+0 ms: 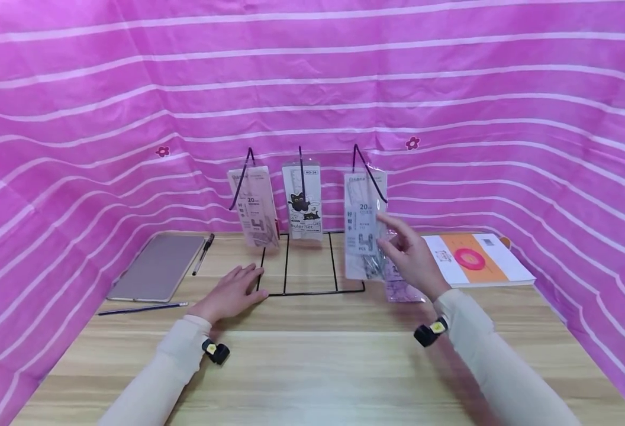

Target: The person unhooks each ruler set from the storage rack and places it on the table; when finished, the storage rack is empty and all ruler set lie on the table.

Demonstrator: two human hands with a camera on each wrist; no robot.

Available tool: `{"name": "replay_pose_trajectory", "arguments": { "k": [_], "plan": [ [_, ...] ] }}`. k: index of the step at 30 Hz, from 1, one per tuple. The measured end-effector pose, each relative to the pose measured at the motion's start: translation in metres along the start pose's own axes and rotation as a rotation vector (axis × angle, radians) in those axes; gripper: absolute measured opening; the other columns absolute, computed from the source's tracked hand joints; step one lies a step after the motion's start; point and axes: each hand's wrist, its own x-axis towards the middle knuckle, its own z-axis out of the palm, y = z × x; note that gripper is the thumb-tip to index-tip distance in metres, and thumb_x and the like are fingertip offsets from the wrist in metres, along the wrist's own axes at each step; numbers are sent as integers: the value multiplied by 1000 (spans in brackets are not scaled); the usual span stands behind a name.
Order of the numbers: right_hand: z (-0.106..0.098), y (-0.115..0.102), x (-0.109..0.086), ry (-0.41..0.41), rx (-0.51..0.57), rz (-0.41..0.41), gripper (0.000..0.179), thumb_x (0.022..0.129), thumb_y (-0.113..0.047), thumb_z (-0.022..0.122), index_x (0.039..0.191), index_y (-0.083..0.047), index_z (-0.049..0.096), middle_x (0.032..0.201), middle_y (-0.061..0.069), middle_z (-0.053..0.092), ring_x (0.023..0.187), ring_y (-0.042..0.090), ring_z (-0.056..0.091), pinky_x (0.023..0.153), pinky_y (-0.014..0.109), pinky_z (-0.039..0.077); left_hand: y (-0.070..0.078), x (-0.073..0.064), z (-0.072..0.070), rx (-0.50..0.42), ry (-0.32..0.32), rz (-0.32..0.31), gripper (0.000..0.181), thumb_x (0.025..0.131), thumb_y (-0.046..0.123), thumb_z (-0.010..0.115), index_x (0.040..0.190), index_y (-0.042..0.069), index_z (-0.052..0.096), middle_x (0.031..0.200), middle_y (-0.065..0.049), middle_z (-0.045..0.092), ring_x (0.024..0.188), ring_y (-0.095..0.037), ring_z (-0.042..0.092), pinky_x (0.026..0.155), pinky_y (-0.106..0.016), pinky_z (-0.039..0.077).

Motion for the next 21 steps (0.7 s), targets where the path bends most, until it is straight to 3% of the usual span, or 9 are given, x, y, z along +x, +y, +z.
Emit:
{"name": "replay_pose_trajectory", "arguments": {
  "k": [3,7,12,17,21],
  "plan": [
    [-12,-6,-26,14,-21,11,60,102,-9,68,157,-25,50,98,11,70,69,18,60,57,23,49,1,2,2,8,-4,12,73,105,53,56,164,13,37,174,-17,26,160,-49,17,129,-70,14],
    [-23,-14,-59,18,8,26,62,102,-3,68,157,-23,50,107,5,69,74,18,62,60,23,51,3,5,4,9,-21,19,74,105,53,56,164,13,37,174,-17,26,160,-49,17,128,-70,14],
    [-36,-26,-94,35,21,13,62,98,4,68,155,-16,52,95,1,65,73,12,60,60,23,50,6,7,6,2,-36,37,74,105,53,56,164,12,37,174,-18,25,160,-51,17,128,-71,14],
    [-51,-42,-122,35,24,-35,64,94,14,67,153,-7,52,88,-3,64,73,9,61,60,24,50,3,7,6,7,-26,40,74,106,53,56,164,11,36,173,-20,25,159,-53,17,127,-72,14],
    [-68,-49,-139,-16,48,-31,66,93,18,66,153,-2,49,99,-6,70,74,9,63,59,24,53,-2,5,-2,17,-18,26,75,106,54,54,165,10,35,173,-21,24,158,-55,15,127,-72,13]
  ]
}}
